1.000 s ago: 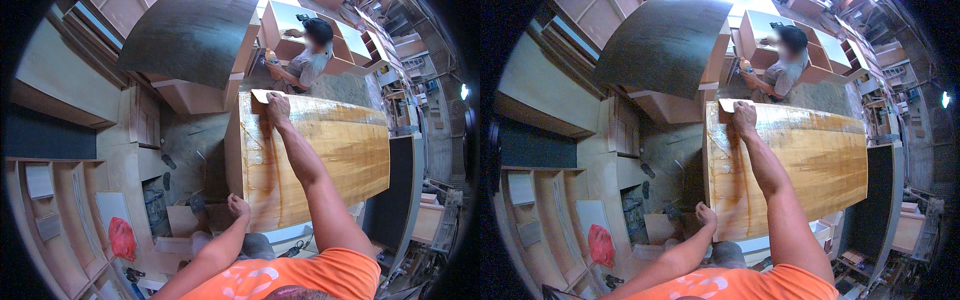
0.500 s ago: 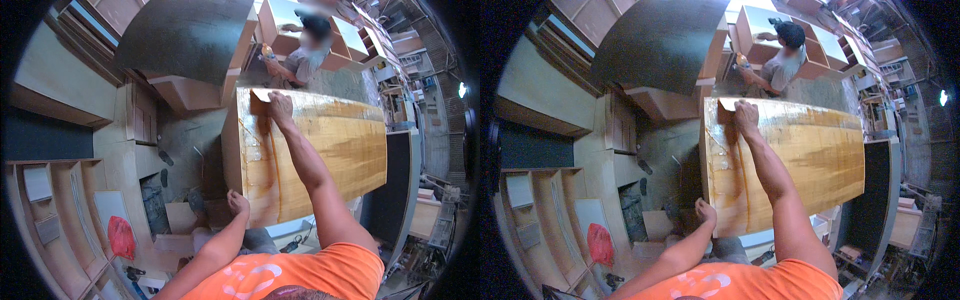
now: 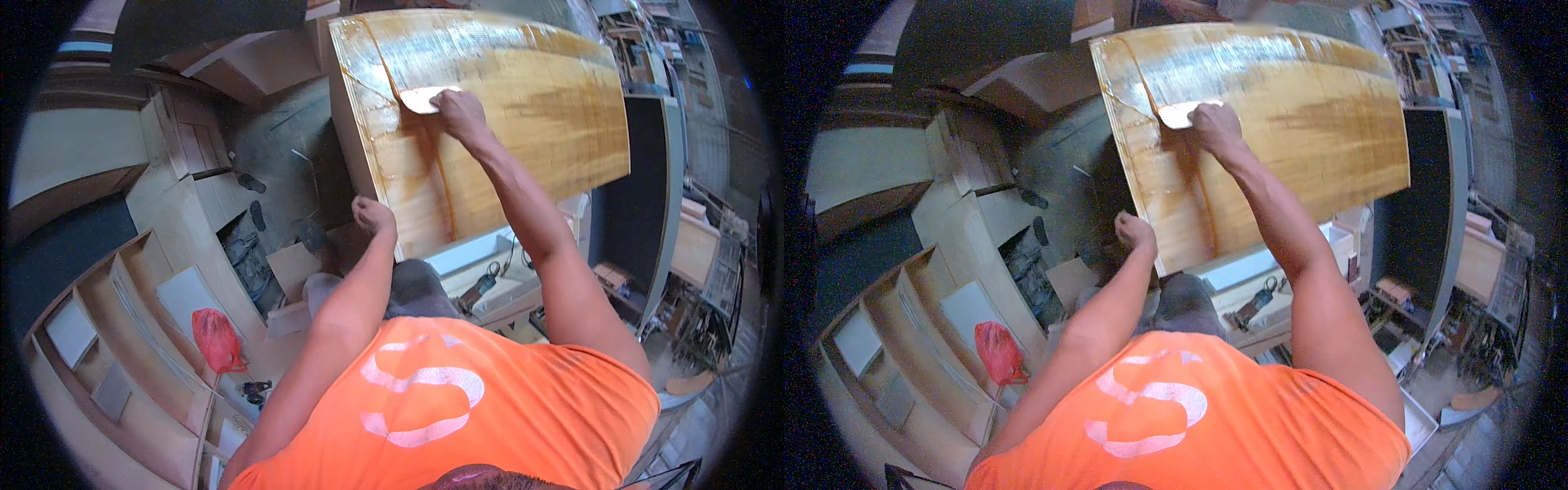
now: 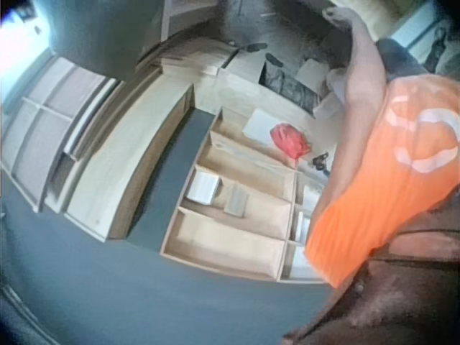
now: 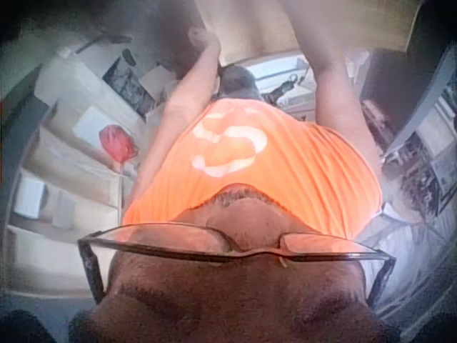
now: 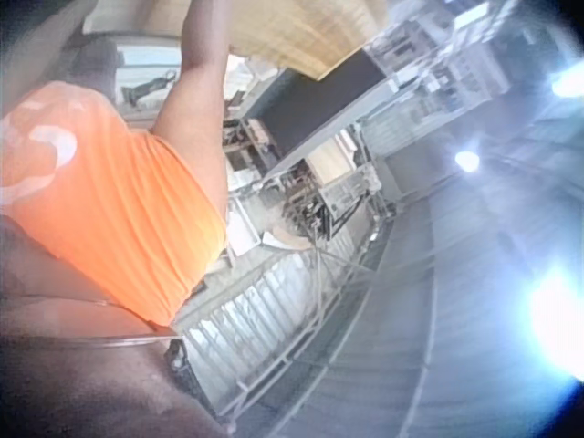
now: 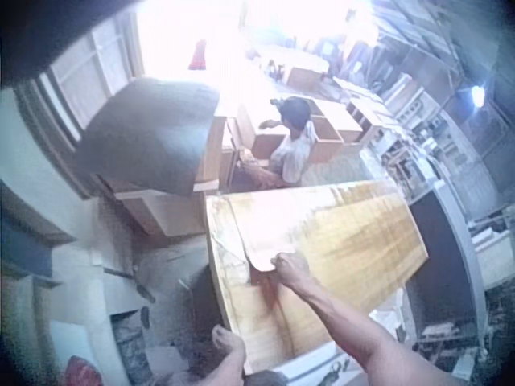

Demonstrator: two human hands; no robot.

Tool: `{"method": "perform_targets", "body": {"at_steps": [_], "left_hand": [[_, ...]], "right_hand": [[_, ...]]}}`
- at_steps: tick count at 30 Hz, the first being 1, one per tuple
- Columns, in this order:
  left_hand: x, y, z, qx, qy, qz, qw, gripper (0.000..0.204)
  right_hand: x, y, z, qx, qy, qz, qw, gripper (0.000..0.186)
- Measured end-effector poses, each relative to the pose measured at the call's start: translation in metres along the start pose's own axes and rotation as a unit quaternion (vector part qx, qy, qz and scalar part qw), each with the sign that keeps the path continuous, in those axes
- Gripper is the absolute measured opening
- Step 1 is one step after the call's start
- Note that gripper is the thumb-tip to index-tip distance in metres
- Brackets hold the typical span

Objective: The person applies a liquid finish to a large wooden panel using a cloth and a plastic bottle. They pour the finish onto the surface and spread it evenly, flipping the panel to treat both sides.

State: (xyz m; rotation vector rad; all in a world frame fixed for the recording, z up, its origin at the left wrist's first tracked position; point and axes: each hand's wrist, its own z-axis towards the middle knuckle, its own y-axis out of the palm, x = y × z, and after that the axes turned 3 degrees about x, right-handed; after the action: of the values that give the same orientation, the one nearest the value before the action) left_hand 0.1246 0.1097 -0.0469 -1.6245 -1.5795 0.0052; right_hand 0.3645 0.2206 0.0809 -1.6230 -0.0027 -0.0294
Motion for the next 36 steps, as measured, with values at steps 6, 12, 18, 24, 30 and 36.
{"method": "perform_targets", "body": {"at_steps": [6, 12, 18, 24, 30, 36], "left_hand": [[0.008, 0.003, -0.002, -0.016, 0.010, 0.033, 0.999, 0.041], [-0.020, 0.021, 0.034, -0.100, 0.026, 0.073, 0.992, 0.042], [-0.039, -0.059, 0.122, -0.253, -0.002, -0.114, 0.961, 0.029], [-0.190, -0.240, 0.266, -0.063, 0.210, 0.172, 0.960, 0.026], [-0.330, -0.427, 0.219, 0.043, -0.091, 0.027, 0.995, 0.034], [-0.382, -0.451, 0.123, 0.024, -0.276, -0.115, 0.954, 0.033]], "right_hand": [[-0.042, -0.013, -0.194, -0.026, 0.050, 0.064, 0.996, 0.010], [-0.101, -0.026, -0.337, -0.296, 0.188, 0.159, 0.923, 0.030], [-0.091, -0.092, -0.237, 0.020, 0.355, 0.442, 0.823, 0.027], [-0.042, -0.109, -0.031, 0.143, 0.228, 0.314, 0.910, 0.017], [-0.035, -0.044, 0.113, 0.142, 0.081, 0.131, 0.978, 0.038], [-0.039, -0.001, 0.174, 0.177, 0.021, -0.002, 0.984, 0.027]]}}
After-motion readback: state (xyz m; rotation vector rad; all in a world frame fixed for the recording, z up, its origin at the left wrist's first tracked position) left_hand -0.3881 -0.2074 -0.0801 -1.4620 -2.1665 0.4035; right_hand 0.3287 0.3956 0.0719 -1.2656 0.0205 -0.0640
